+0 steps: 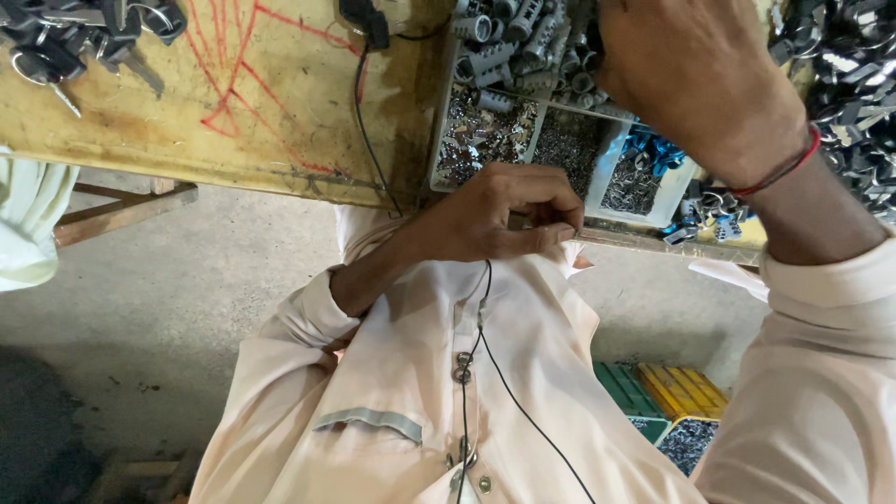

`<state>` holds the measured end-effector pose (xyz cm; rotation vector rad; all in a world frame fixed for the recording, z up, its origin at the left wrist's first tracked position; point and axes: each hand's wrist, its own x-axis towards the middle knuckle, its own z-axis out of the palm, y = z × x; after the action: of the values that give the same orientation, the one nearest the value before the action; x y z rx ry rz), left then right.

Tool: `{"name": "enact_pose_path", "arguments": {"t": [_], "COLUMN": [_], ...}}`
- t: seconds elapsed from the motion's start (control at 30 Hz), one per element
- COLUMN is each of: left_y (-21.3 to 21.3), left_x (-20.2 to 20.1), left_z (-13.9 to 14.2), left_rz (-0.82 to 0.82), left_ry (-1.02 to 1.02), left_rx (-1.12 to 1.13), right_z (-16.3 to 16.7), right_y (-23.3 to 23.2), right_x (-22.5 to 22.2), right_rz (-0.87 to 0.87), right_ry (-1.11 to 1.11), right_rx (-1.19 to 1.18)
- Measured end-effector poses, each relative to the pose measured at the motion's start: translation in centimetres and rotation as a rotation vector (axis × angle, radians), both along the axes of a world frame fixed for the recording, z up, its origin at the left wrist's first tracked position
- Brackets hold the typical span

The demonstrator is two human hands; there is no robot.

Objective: The person sits at a workbench assembling small metal and plastic components. They pick small pins or screws from a compartment tray, insert them into grey and blue cylindrical parts by hand, and place finished pieces back on the table, repeating the cycle.

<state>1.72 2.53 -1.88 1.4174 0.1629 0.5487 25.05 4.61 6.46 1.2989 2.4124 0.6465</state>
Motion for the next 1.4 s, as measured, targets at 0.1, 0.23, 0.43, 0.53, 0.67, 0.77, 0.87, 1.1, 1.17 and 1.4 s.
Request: {"name": "enact_pose_path", "arguments": {"t": [0.1,0.23,0.43,0.53,0.67,0.77,0.87,1.1,1.17,1.4], "left_y": [0.0,0.0,0.1,0.2,0.4,0.4,0.5,0.4,0.4,0.3], "left_x": [0.0,0.1,-0.2,-0.2,-0.4,-0.4,-0.4,-0.6,-0.7,-0.6], "left_z": [-0.1,-0.1,0.0,0.0,0.0,0.0,0.1,0.3,0.4,0.5], "left_rz": [0.0,0.003,-0.033,-0.014,-0.028,-0.025,-0.018,-0.002,0.006,0.012], "left_ry": [-0.007,-0.015,-0.018,-0.034,-0.01,0.011,0.011,0.032,0.041,0.056], "left_rx": [-0.011,0.01,-0.067,-0.018,0.001,0.031,0.042,-0.027,-0.051,-0.095], "right_z": [2.3,5.0,5.3,4.7,4.0,3.7,3.4,2.4,2.4,1.3], "right_y": [-0.2,-1.8,-5.6,-7.5,-9.1,-9.2,-9.1,-10.3,-10.6,-11.5], "right_x": [-0.4,1.2,5.2,6.0,5.6,5.2,5.1,5.8,5.4,4.3], "right_rz": [0.009,-0.06,-0.321,-0.421,-0.492,-0.408,-0.391,-0.411,-0.429,-0.445], "right_ry": [0.054,0.265,0.692,0.742,0.721,0.583,0.645,0.813,0.854,0.921], "right_rx": [-0.01,-0.118,-0.312,-0.275,-0.168,-0.086,-0.081,-0.065,-0.052,0.02]}}
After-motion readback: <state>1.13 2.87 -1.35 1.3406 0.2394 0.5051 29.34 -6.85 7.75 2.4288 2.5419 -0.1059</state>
